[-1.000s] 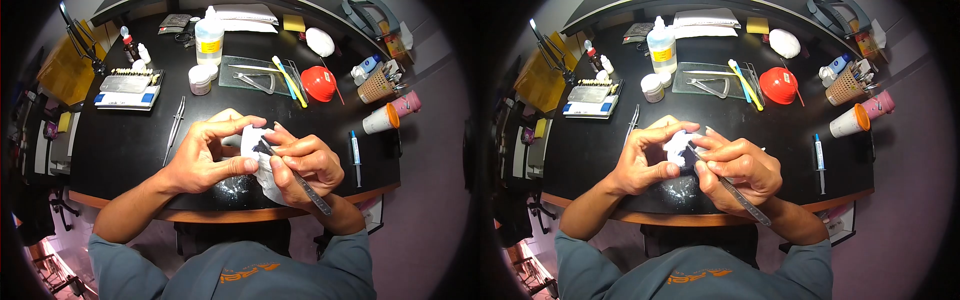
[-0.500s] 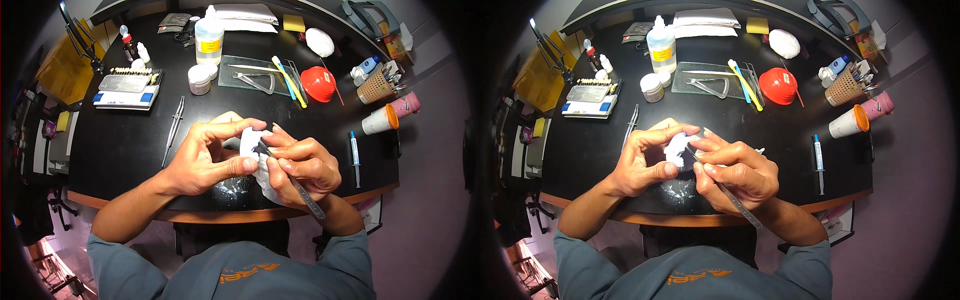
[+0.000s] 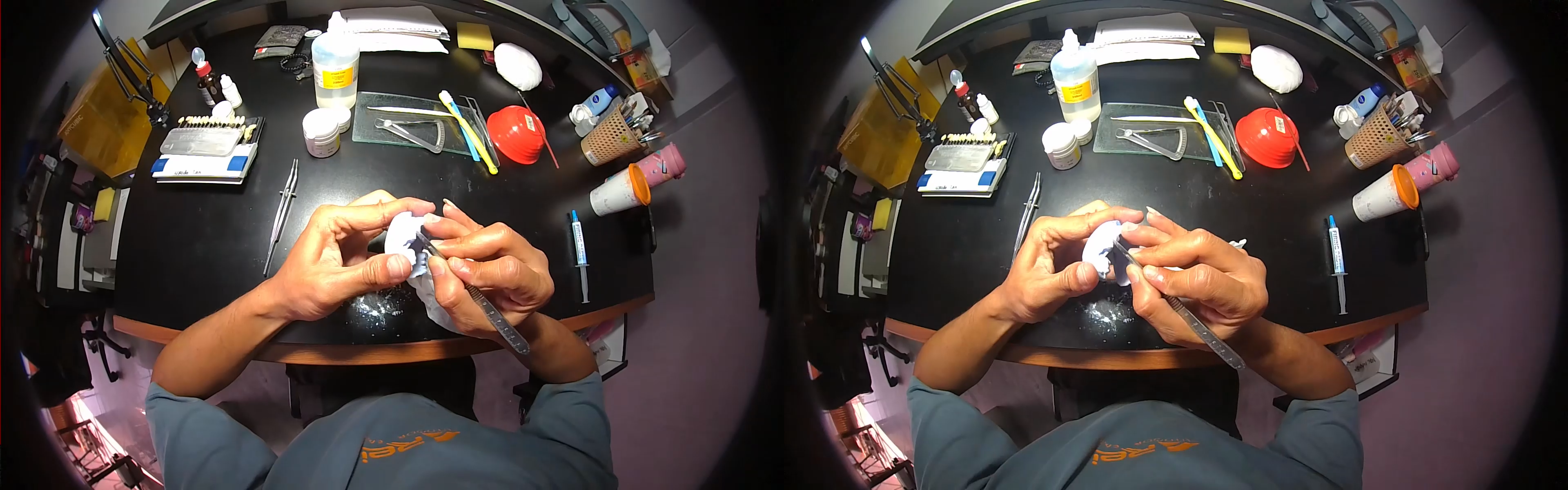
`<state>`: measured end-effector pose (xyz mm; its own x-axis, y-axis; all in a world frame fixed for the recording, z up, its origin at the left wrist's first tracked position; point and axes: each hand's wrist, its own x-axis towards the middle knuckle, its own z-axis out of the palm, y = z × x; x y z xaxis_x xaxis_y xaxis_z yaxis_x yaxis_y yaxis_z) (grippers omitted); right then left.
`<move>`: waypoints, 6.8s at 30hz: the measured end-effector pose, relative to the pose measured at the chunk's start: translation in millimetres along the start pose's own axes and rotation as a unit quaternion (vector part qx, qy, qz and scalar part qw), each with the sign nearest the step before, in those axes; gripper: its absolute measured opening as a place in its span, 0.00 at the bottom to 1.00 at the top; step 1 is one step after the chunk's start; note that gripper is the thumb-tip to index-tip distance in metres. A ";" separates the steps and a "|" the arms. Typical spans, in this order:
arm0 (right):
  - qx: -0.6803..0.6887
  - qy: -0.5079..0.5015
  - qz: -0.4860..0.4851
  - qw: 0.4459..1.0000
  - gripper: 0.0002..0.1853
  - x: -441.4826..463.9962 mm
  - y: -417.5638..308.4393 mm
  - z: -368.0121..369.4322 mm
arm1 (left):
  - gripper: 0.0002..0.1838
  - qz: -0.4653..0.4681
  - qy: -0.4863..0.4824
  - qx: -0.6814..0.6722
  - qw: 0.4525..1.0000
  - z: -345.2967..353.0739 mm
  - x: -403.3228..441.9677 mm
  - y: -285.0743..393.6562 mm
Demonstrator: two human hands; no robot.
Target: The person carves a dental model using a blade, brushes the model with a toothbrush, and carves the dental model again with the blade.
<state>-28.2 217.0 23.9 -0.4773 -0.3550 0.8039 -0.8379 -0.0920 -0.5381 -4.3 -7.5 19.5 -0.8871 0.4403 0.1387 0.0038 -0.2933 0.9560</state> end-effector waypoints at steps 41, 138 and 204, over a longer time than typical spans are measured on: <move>-0.031 0.002 -0.022 0.999 0.15 0.1 -3.1 3.5 | 0.46 -0.005 -0.018 -0.094 0.995 0.0 1.7 -10.7; -0.023 0.004 0.001 1.000 0.11 1.3 -0.2 2.5 | 0.47 -0.055 -0.051 -0.195 0.978 2.0 1.1 -6.5; -0.436 -0.001 0.313 0.844 0.07 9.1 128.6 -59.9 | 0.41 0.126 0.006 0.485 0.865 -40.3 9.7 20.1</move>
<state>-156.2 257.7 -22.8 -0.8989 -0.0808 0.4307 -0.2980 0.8333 -0.4657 -31.5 -43.3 29.7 -0.8061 0.4558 0.3773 0.5787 0.4744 0.6634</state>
